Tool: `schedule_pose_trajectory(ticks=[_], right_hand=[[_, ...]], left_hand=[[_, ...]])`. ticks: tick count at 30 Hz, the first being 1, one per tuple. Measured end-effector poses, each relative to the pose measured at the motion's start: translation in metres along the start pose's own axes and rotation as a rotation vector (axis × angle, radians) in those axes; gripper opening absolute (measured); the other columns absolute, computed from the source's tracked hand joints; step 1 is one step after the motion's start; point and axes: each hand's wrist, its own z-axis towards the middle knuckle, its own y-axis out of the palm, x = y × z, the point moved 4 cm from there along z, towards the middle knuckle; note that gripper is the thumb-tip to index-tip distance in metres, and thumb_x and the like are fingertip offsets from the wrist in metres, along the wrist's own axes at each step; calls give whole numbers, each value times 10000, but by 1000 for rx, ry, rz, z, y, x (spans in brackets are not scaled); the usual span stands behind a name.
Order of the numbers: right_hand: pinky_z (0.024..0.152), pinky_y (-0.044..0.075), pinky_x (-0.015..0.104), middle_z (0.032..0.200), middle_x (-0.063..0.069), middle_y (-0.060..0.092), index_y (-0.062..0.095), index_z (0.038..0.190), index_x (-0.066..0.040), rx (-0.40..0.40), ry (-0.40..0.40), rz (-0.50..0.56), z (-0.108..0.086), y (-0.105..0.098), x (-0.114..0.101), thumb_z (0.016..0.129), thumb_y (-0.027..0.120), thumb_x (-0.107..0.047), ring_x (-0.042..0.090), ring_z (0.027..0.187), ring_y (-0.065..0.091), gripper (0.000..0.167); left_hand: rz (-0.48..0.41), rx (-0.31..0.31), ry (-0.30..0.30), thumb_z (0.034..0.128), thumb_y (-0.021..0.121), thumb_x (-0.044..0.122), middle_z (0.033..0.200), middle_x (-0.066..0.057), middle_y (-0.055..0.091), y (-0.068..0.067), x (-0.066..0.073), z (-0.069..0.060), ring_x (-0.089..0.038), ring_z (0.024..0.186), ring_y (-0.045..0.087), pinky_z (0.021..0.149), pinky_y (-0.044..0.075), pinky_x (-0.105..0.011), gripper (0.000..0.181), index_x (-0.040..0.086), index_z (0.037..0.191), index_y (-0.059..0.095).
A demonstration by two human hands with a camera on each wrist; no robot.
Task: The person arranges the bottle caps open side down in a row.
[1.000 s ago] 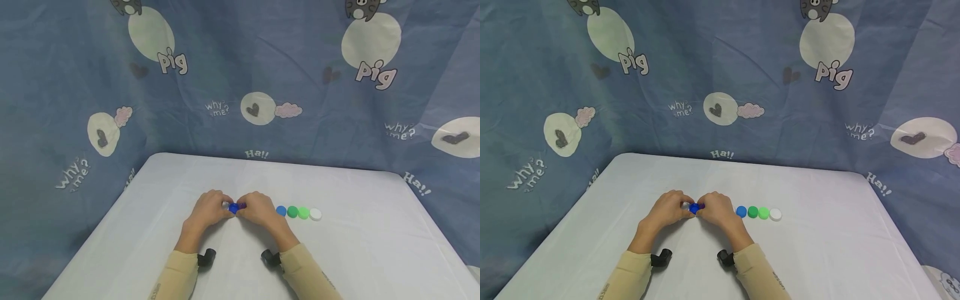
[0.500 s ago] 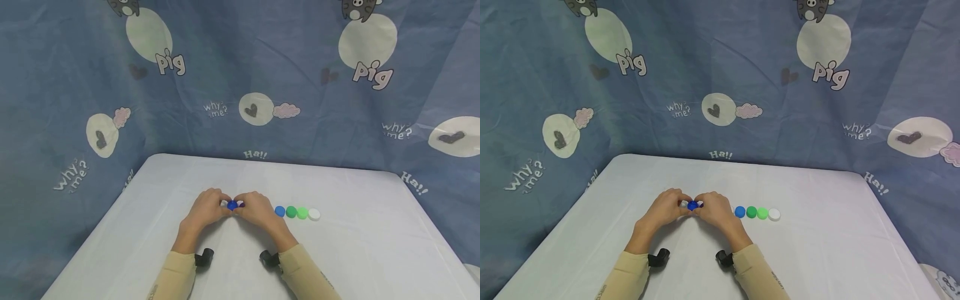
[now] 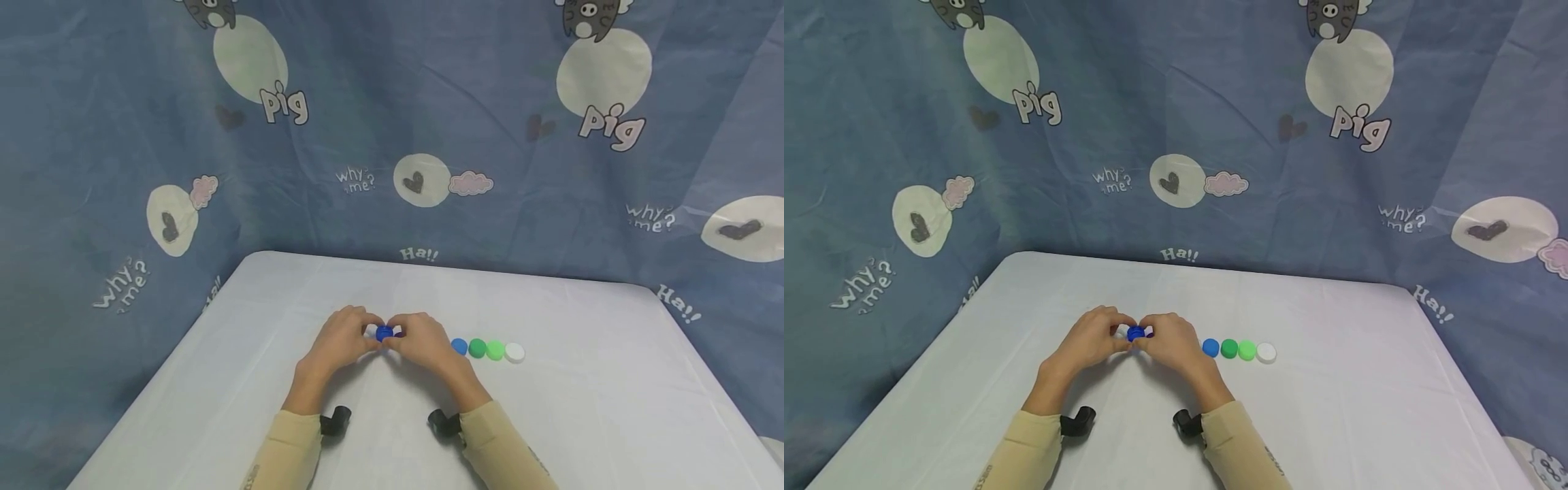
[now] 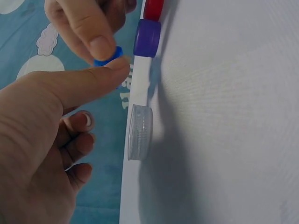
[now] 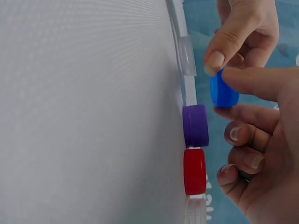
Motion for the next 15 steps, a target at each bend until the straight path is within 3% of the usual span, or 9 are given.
schedule_pose_trajectory(ticks=[8,15], right_hand=[[520,403,270,649,-46,603,757,1031,-192,9,50,138,-1,-3,6,876,681,-441,105,575,492,303],[639,463,283,844,-27,724,769,1029,-151,35,45,194,0,-6,8,900,648,-456,108,722,569,353]], left_hand=[[24,86,36,794,828,288,671,89,482,-4,2,-1,-118,686,403,678,315,-303,252,237,1036,775],[-9,121,63,779,840,306,668,89,477,-6,4,1,-106,685,387,652,330,-268,244,189,990,800]])
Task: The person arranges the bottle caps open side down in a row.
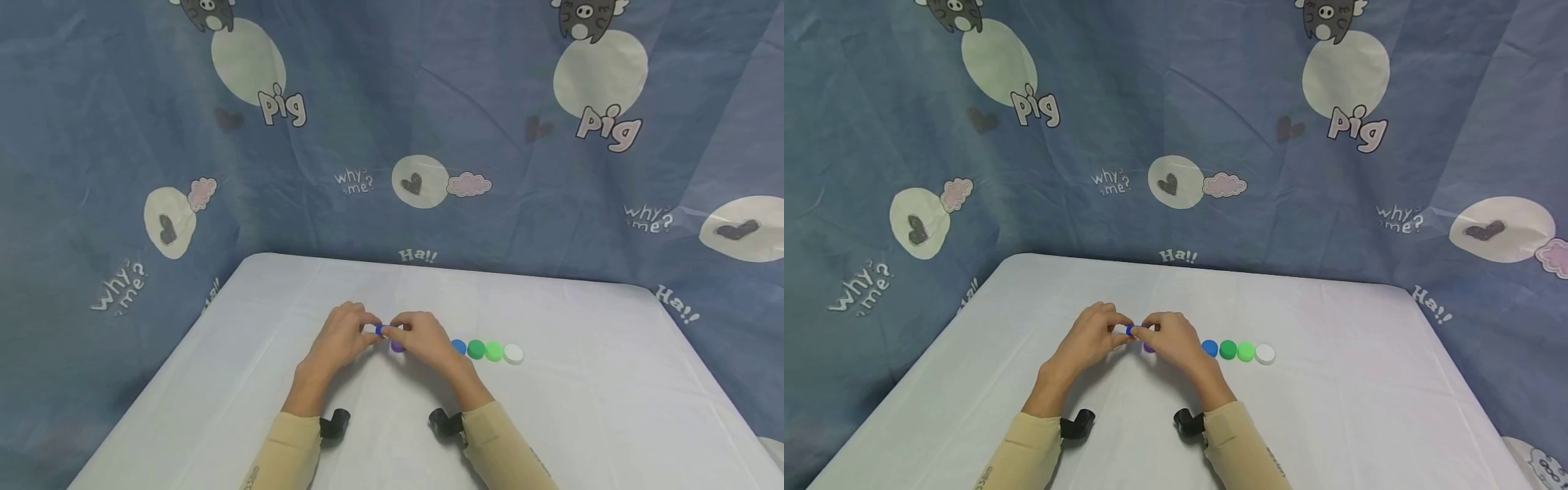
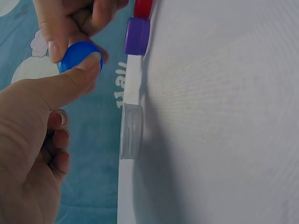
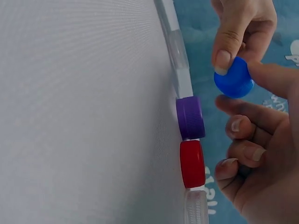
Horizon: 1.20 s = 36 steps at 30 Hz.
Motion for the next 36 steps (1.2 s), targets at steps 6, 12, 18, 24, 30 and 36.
schedule_pose_trajectory(ticks=[6,12,18,24,30,36], right_hand=[[570,439,274,718,-49,668,771,1033,-178,32,-22,-31,1,-1,-1,911,661,-440,92,633,531,309],[509,417,254,623,-81,595,766,1044,-212,72,-47,-55,-1,-3,-5,891,717,-374,69,551,496,228],[490,405,258,618,-80,588,769,1052,-211,91,-59,-110,-1,-5,-6,890,726,-339,67,533,494,211],[469,384,249,614,-79,582,777,1038,-177,96,-67,-155,-1,-6,-6,893,717,-311,67,522,473,206],[484,393,247,637,-69,603,781,1020,-162,93,-57,-125,-1,-5,-5,893,712,-301,70,543,482,200],[517,446,258,750,-19,708,779,995,-140,59,-27,16,-1,-6,-2,917,678,-297,71,557,539,202]], left_hand=[[8,6,2,780,834,303,668,80,491,1,-1,0,-104,677,390,639,333,-262,239,181,984,807],[-11,-10,-29,798,810,330,665,78,498,3,-4,0,-109,675,401,643,341,-266,267,174,1014,802],[-41,-39,-57,845,768,345,654,67,468,5,-3,0,-116,676,396,635,337,-271,236,172,1002,799],[-24,-55,-47,855,764,326,647,57,454,8,0,1,-114,663,390,623,330,-272,214,147,969,793],[-17,-46,-40,791,827,284,653,64,465,8,0,0,-113,667,398,623,338,-276,228,142,965,788],[4,-30,-42,777,836,325,655,74,465,7,0,0,-111,666,394,613,327,-272,289,184,1024,785]])
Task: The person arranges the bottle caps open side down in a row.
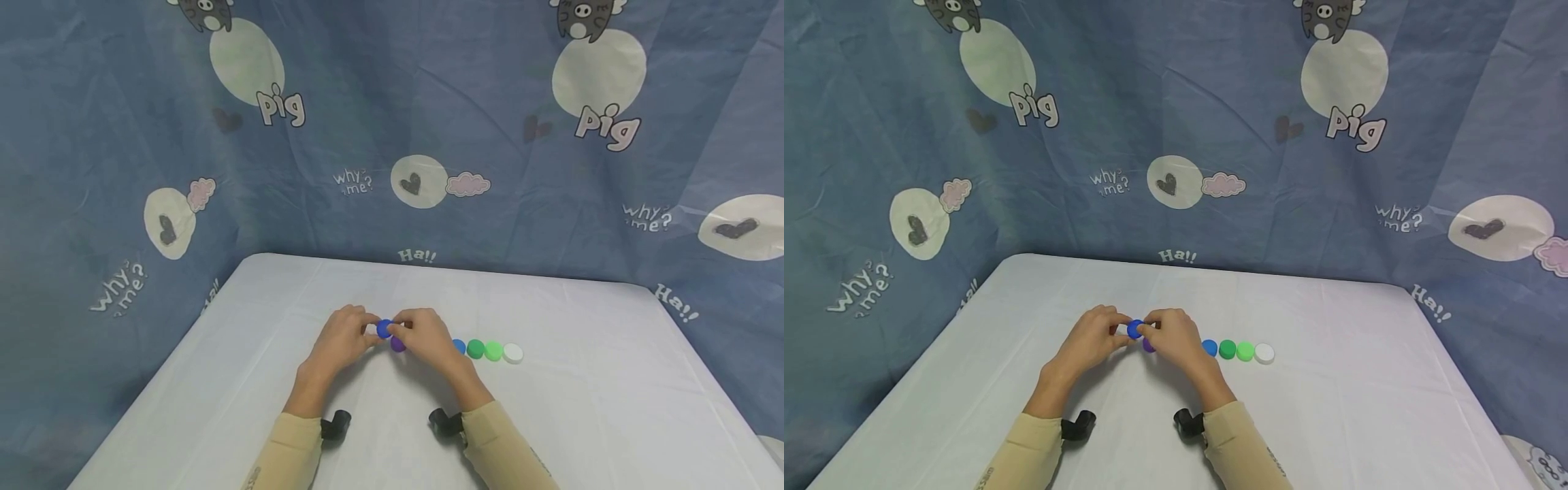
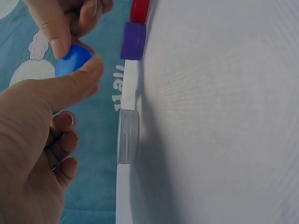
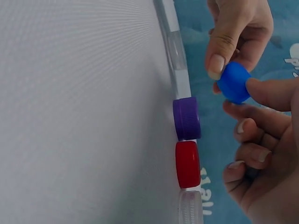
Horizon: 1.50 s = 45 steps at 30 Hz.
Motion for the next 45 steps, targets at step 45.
schedule_pose_trajectory(ticks=[45], right_hand=[[501,390,255,581,-72,562,756,1128,-188,-68,-20,-135,-2,4,0,883,717,-320,76,527,478,282]], left_hand=[[-84,-111,-56,837,790,314,675,67,496,-3,-4,-3,-126,712,438,641,353,-296,293,186,1100,772]])
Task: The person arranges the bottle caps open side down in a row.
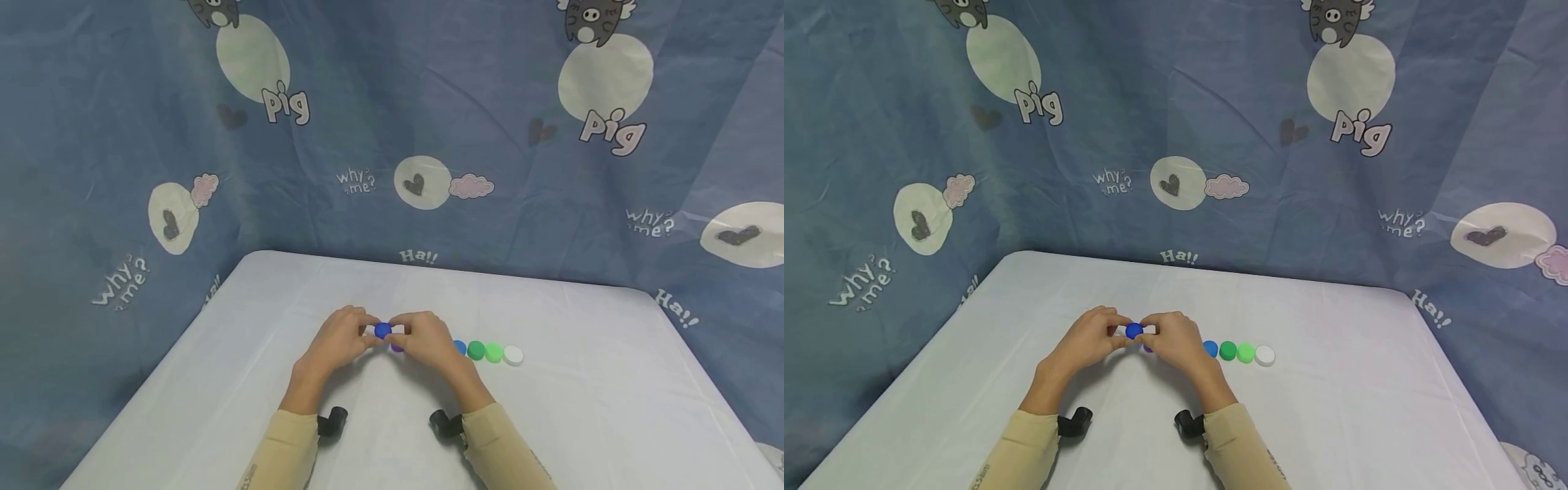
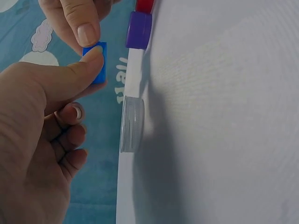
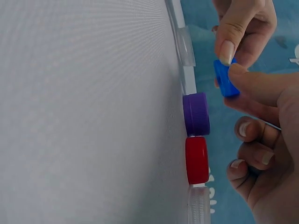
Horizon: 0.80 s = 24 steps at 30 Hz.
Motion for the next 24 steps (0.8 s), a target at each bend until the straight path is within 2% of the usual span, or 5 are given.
schedule_pose_trajectory(ticks=[7,13,18,24], right_hand=[[526,393,259,594,-95,570,756,1133,-235,3,1,-73,1,4,1,892,698,-334,66,543,487,267],[547,388,254,663,-96,639,765,1115,-220,6,-14,-91,1,4,-1,888,703,-296,67,584,503,247],[649,469,295,859,-60,757,773,1086,-213,11,-3,-124,0,7,-1,877,728,-298,100,736,623,230],[791,534,403,1020,-11,775,777,1075,-199,-4,9,-143,0,8,-3,867,730,-304,217,952,710,238]], left_hand=[[22,28,-13,798,823,326,672,71,516,1,0,0,-134,691,438,635,352,-293,313,171,1066,782],[45,42,-16,778,839,330,694,65,562,6,-1,1,-132,696,454,644,371,-296,325,163,1052,789],[71,39,-18,763,847,343,757,60,630,11,-2,2,-122,717,476,667,397,-294,325,169,1034,797],[109,8,-37,752,852,348,794,40,650,13,-2,1,-132,748,520,691,424,-306,347,177,1048,796]])
